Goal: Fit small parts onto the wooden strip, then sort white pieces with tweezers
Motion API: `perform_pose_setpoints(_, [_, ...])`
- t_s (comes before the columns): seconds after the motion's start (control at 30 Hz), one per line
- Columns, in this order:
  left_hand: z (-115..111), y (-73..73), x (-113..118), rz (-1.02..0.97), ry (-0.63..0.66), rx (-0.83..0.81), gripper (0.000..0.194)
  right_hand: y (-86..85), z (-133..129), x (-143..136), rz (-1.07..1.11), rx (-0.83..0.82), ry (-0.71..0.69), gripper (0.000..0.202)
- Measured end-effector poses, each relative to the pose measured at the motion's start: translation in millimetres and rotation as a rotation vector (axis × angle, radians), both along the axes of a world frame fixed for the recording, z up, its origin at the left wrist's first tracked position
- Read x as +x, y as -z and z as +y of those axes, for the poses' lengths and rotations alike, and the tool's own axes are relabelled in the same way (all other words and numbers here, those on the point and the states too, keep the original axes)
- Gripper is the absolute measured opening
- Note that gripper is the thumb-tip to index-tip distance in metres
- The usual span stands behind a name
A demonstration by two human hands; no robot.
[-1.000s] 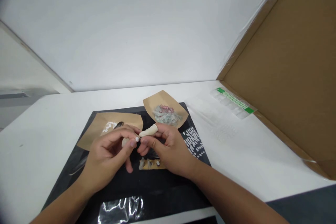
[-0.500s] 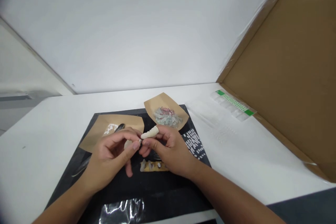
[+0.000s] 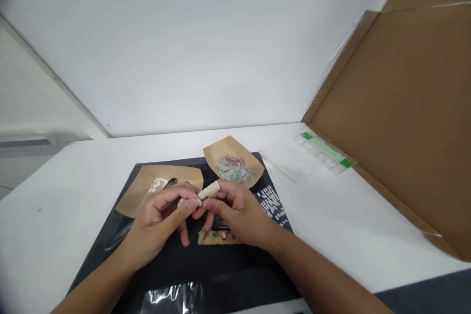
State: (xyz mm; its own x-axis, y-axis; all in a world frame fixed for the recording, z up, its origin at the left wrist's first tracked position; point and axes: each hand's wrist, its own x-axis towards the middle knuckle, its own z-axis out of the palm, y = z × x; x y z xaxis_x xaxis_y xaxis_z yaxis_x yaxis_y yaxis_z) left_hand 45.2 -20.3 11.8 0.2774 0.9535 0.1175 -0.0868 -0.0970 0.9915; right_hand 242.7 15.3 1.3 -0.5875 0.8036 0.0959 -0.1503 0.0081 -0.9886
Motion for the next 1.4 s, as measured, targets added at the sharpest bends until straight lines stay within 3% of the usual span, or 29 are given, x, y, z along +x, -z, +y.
perform_pose_setpoints(0.53, [2.7,3.9,0.6,0.049,0.035,-0.021,0.034,4.2,2.2,5.3,-0.227,0.387,0.014,0.013])
perform_pose_setpoints(0.77, [9.7,11.7,0.8,0.125,-0.059,0.081,0.034,4.0,1.4,5.9,-0.297,0.540,0.060,0.008])
perform_pose_setpoints(0.83, [13.0,15.3,-1.2,0.243,-0.139,0.163,0.032,4.0,1.2,5.9,-0.319,0.564,0.071,0.008])
perform_pose_setpoints(0.93, [19.2,19.2,-7.2,0.586,-0.373,0.446,0.027,3.8,1.1,6.1,-0.338,0.568,0.085,0.011])
perform_pose_setpoints(1.03, [25.9,20.3,-15.3,0.731,-0.494,0.597,0.024,1.0,0.7,7.6,-0.367,0.589,0.114,0.011])
perform_pose_setpoints(1.2, [34.5,22.5,-29.4,0.848,-0.560,0.642,0.023,-4.3,1.4,11.0,-0.394,0.567,0.129,0.009])
perform_pose_setpoints(1.4, [37.7,24.2,-40.1,0.991,-0.524,0.603,0.016,-1.3,4.4,11.8,-0.414,0.550,0.159,0.011])
